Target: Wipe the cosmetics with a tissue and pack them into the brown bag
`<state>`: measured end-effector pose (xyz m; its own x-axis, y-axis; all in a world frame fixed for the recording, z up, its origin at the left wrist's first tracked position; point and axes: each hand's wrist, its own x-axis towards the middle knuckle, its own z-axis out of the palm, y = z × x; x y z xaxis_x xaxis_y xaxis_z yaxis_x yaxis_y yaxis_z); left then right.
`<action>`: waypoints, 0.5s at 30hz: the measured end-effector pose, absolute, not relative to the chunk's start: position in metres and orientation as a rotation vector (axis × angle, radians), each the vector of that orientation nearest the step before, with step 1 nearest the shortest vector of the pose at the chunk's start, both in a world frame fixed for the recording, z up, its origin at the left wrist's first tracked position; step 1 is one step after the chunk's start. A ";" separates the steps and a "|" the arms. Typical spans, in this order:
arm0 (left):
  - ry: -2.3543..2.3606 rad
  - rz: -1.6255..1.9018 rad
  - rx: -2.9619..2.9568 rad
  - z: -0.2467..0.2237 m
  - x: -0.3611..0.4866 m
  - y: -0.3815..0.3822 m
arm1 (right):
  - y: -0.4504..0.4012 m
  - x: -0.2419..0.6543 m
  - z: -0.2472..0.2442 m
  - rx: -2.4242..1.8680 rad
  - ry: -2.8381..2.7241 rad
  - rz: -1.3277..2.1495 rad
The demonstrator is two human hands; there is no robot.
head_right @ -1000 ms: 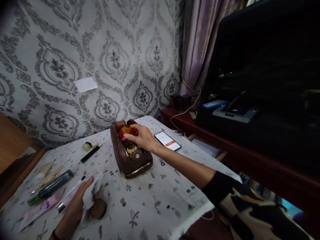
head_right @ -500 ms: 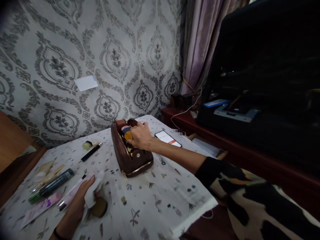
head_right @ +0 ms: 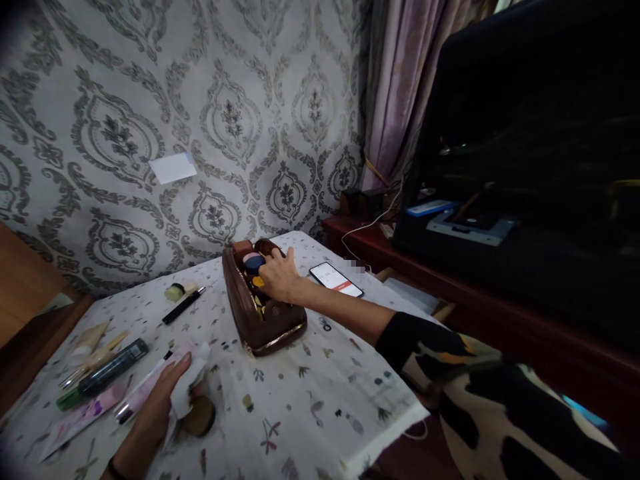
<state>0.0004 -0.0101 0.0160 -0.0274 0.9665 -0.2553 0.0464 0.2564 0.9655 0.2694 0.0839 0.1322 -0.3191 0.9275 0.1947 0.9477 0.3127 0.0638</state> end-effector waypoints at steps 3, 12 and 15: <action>1.379 1.003 1.023 0.018 0.001 -0.011 | 0.084 0.271 0.134 -1.755 -2.468 -0.235; 1.330 1.052 0.996 0.018 0.007 -0.015 | 0.084 0.276 0.136 -1.696 -2.489 -0.204; 1.291 1.078 0.979 0.019 0.008 -0.015 | 0.082 0.280 0.143 -1.690 -2.441 -0.215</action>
<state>0.0083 -0.0146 0.0192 -0.0208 0.9714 -0.2364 -0.0592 0.2348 0.9702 0.2797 0.0819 0.1429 -0.3463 0.9129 0.2161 0.9366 0.3495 0.0245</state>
